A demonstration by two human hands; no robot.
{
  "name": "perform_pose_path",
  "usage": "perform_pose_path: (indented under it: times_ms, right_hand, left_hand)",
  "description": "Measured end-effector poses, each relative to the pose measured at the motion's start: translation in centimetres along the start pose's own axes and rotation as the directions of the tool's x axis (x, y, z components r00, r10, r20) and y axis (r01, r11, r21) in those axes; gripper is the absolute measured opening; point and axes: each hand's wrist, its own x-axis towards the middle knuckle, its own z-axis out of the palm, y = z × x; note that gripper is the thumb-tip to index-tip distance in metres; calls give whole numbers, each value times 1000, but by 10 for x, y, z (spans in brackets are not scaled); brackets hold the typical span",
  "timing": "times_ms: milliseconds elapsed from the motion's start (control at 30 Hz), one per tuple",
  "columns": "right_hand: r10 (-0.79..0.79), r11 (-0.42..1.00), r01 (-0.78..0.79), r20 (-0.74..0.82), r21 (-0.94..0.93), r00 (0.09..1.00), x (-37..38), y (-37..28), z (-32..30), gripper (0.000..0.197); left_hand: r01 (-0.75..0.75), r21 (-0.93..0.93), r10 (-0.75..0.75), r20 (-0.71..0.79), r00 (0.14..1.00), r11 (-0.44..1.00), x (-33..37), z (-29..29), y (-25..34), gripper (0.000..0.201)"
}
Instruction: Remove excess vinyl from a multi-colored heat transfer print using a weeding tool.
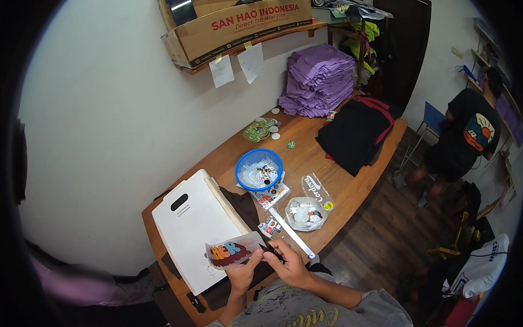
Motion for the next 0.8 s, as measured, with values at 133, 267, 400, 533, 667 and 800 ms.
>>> perform_pose_path:
  times_ms: [133, 267, 400, 533, 667, 800]
  right_hand:
    - [-21, 996, 21, -2, -83, 1000, 2, 1, -8, 19]
    - [-25, 998, 24, -27, -66, 999, 3, 0, -8, 19]
    - [-29, 997, 28, -18, -77, 999, 2, 1, -8, 19]
    - [-16, 1000, 16, -24, -24, 1000, 4, 0, -6, 19]
    - [-16, 1000, 16, -27, -4, 1000, 6, -7, -4, 18]
    - [-32, 999, 31, -47, -21, 998, 7, -8, -1, 17]
  left_hand:
    - [23, 14, -24, 23, 999, 1000, 5, 3, -4, 31]
    - [-22, 23, 21, 41, 999, 999, 8, 4, -5, 31]
    - [17, 33, -19, 53, 998, 999, 8, 1, -6, 31]
    - [27, 65, -31, 61, 998, 998, 10, 1, -4, 32]
    - [19, 47, -22, 56, 998, 999, 11, 1, -3, 32]
    - [36, 46, -38, 58, 998, 998, 11, 1, -4, 34]
